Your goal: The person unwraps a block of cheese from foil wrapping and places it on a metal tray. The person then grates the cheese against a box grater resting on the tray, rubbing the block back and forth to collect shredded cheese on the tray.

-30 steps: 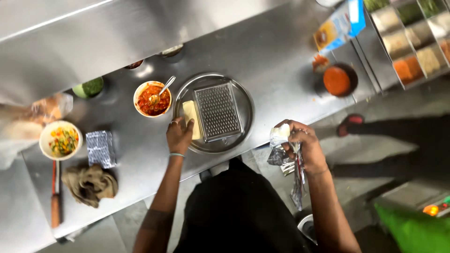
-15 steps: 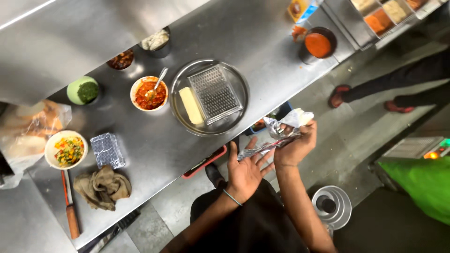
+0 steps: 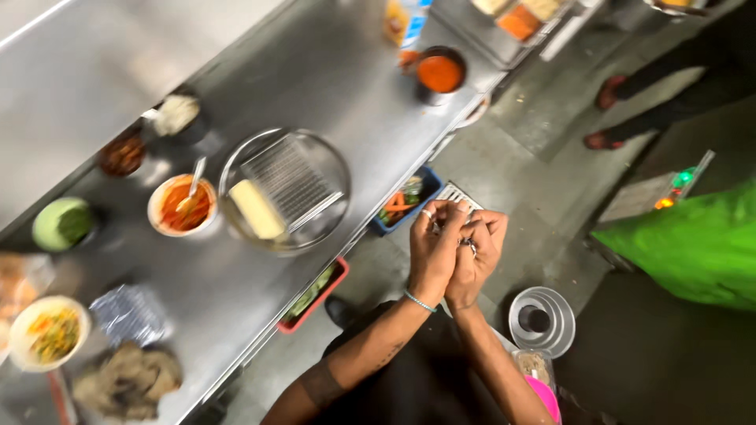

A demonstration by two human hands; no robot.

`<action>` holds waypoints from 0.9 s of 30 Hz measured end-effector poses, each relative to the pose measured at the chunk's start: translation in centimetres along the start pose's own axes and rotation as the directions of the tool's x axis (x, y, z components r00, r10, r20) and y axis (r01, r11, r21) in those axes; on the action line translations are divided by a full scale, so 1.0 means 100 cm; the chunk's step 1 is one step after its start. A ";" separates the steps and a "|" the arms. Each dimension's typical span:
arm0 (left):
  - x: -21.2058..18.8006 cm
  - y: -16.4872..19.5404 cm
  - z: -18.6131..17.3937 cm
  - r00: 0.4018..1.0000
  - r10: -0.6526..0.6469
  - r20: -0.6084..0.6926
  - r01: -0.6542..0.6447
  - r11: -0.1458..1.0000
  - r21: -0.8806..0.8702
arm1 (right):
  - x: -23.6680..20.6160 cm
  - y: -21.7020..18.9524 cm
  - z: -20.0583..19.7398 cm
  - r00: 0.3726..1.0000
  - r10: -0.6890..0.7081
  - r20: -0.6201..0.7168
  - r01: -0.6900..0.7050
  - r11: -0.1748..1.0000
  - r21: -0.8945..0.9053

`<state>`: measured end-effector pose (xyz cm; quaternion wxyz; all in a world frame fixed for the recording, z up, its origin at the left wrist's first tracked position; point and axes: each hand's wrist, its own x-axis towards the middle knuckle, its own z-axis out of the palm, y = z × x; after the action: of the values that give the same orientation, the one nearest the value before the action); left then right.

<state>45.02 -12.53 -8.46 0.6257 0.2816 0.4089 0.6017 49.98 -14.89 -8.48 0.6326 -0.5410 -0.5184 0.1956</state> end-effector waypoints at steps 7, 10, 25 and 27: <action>0.054 -0.096 0.142 0.980 0.095 0.175 -0.153 0.924 0.351 | 0.106 0.077 -0.112 0.961 0.258 -0.095 -0.165 0.818 0.551; 0.106 -0.161 0.224 0.940 0.170 0.294 -0.329 0.676 0.660 | 0.173 0.159 -0.171 0.681 0.691 0.242 -0.427 0.106 0.898; 0.248 -0.323 0.580 0.750 0.100 0.654 -0.317 0.922 0.223 | 0.525 0.366 -0.616 0.653 0.737 -0.171 -0.218 0.400 0.890; 0.279 -0.338 0.558 0.779 0.069 0.624 -0.306 0.909 0.282 | 0.580 0.340 -0.708 0.822 0.352 -0.448 -0.035 0.816 0.577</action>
<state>108.55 18.69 -13.53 0.5942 0.6095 0.2637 0.4537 144.45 9.35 -4.20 0.8540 -0.4229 -0.1828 0.2417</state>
